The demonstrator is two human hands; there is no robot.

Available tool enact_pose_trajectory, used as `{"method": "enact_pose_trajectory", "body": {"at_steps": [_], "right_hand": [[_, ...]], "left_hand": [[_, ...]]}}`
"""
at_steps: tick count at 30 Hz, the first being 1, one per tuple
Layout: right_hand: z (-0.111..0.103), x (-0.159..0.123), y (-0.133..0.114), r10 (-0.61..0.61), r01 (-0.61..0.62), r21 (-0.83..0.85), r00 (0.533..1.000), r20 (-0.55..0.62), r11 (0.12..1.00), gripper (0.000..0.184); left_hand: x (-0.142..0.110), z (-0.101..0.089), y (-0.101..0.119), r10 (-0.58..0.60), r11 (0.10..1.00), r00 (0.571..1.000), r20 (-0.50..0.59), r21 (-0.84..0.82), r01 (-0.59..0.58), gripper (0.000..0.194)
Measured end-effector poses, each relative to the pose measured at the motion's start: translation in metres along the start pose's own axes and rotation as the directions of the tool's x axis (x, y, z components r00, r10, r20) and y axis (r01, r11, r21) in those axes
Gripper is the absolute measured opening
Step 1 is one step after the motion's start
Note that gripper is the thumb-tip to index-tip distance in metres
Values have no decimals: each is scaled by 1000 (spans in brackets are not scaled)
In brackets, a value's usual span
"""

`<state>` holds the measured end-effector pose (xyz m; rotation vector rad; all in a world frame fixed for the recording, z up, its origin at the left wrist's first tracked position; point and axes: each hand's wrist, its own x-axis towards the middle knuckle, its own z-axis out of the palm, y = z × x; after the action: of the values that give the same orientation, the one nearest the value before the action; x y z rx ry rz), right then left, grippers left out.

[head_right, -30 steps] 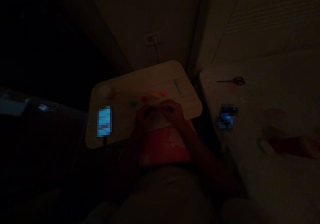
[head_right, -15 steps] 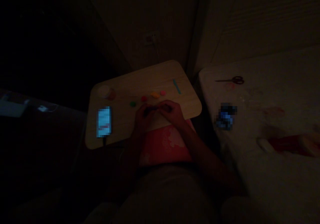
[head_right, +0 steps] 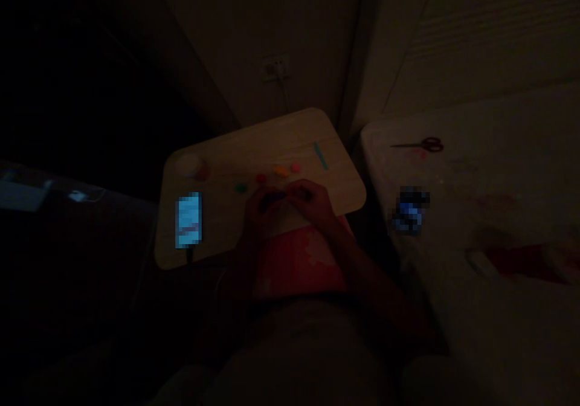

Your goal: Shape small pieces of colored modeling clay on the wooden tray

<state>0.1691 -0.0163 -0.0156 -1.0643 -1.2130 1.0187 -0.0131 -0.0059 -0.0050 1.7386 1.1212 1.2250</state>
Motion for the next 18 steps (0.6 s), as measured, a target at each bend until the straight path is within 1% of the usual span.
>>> {"method": "enact_pose_trajectory", "body": {"at_steps": [3,6,10,12,14,16,18], "right_hand": [[0,0,0,1,-1,-13,1000,-7,1000,22],[1,0,-1,-39,39,-17,999,-13,999,21],[0,0,-4,-76,78,-42,995,61,996,29],[-1,0,-5,-91,97,-64,992,85,993,26],[-1,-1,-5,-106,112,-85,991,78,990,23],[-1,0,-5,-114,120,-98,992,61,988,22],[0,0,-4,-126,130,-111,991,44,985,21]], "left_hand": [[0,0,1,5,1000,1000,10,-1,-5,13],[0,1,1,21,1000,1000,3,-12,-21,13],[-1,2,-1,27,1000,1000,5,-5,-27,12],[-1,2,-1,22,1000,1000,12,13,-22,13],[-1,2,-1,18,999,1000,14,35,-18,14],[-1,3,-1,3,999,1000,1,41,-3,18],[-1,4,-2,-31,999,998,-49,15,32,22]]}}
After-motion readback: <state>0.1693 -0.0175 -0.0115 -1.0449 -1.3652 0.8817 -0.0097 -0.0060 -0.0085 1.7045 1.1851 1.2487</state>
